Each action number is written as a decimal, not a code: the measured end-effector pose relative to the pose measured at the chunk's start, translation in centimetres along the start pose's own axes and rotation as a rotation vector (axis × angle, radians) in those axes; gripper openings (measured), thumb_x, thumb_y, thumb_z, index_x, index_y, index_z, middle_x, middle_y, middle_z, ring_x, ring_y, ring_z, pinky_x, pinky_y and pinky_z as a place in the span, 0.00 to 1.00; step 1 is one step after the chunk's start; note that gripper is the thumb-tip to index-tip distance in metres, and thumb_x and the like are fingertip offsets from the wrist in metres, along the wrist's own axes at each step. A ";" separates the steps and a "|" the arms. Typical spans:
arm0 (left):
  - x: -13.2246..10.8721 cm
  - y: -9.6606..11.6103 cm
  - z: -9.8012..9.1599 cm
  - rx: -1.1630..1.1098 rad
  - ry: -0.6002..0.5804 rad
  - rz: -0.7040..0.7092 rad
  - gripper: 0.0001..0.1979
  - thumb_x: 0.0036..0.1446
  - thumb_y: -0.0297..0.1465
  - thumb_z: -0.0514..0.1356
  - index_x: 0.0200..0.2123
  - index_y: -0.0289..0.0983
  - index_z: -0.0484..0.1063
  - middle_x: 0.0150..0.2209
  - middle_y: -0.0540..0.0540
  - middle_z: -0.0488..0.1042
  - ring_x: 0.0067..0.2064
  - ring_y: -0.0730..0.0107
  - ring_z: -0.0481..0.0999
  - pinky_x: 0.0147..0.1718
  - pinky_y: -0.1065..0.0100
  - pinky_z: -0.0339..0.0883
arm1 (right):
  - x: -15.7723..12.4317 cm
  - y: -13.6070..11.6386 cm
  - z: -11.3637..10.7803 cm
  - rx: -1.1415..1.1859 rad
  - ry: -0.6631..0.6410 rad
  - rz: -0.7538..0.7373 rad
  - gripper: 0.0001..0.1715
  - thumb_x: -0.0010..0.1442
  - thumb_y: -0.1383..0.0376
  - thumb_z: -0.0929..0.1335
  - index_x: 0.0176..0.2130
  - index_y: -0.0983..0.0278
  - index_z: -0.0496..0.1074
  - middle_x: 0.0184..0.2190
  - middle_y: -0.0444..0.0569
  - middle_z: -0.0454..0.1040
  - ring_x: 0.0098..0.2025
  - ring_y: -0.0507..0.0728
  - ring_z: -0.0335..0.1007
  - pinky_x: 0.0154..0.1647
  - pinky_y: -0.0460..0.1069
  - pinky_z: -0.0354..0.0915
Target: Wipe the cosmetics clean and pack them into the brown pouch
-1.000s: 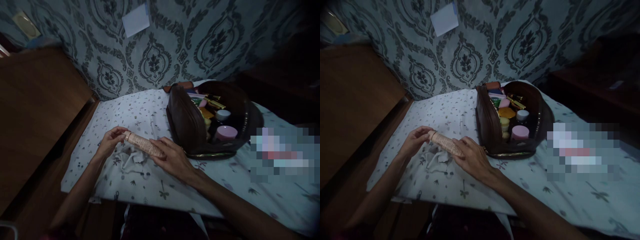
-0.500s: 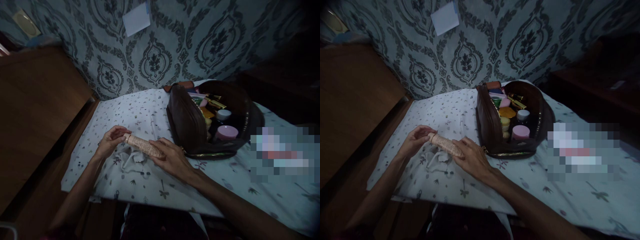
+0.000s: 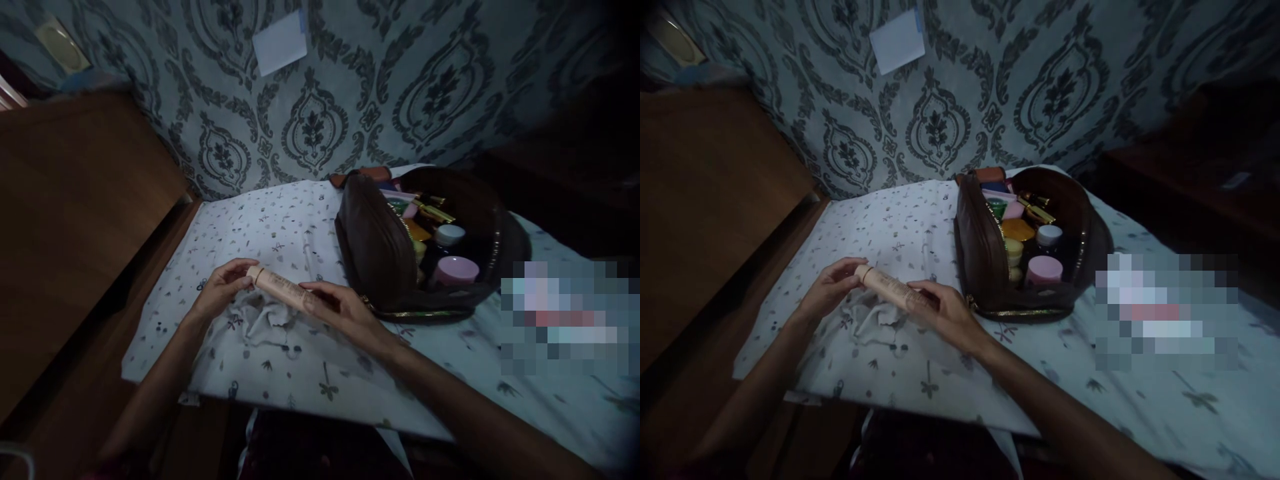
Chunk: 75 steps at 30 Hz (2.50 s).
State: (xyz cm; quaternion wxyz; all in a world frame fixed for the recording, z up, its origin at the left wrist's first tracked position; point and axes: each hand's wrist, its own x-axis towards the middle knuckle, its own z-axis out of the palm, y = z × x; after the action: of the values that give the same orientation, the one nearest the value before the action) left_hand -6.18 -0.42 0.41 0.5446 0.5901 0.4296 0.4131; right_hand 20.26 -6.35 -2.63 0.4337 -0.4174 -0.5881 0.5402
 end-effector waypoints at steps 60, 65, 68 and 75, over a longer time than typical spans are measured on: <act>-0.6 0.2 -0.1 0.036 -0.098 -0.078 0.33 0.49 0.43 0.70 0.56 0.42 0.64 0.42 0.46 0.74 0.35 0.69 0.77 0.20 0.79 0.62 | 0.5 -0.8 0.4 0.556 0.162 0.369 0.26 0.44 0.53 0.78 0.38 0.62 0.69 0.21 0.47 0.77 0.19 0.51 0.65 0.19 0.44 0.53; -0.5 -0.3 0.2 0.063 -0.057 -0.280 0.28 0.55 0.56 0.58 0.38 0.35 0.70 0.22 0.52 0.70 0.18 0.77 0.67 0.13 0.77 0.49 | 0.5 -0.8 0.5 0.551 0.160 0.368 0.26 0.43 0.53 0.78 0.37 0.62 0.70 0.21 0.47 0.77 0.19 0.51 0.64 0.19 0.44 0.52; -0.6 0.0 0.3 0.006 -0.084 -0.125 0.25 0.50 0.46 0.68 0.47 0.38 0.70 0.34 0.48 0.74 0.31 0.72 0.76 0.17 0.78 0.57 | 0.6 -0.8 0.3 0.607 0.180 0.387 0.23 0.43 0.55 0.78 0.35 0.62 0.71 0.21 0.47 0.76 0.20 0.51 0.66 0.21 0.45 0.56; -0.5 0.3 0.8 0.001 -0.031 -0.244 0.27 0.49 0.55 0.64 0.38 0.38 0.66 0.21 0.54 0.68 0.18 0.79 0.66 0.12 0.80 0.47 | 0.6 -0.4 0.4 0.543 0.166 0.342 0.26 0.43 0.52 0.78 0.36 0.62 0.70 0.20 0.46 0.76 0.18 0.51 0.64 0.18 0.45 0.51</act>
State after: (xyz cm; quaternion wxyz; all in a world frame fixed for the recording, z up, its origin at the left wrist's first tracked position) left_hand -5.52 -1.18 0.66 0.5971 0.5401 0.4899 0.3344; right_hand 19.65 -5.87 -2.20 0.4786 -0.4219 -0.3065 0.7064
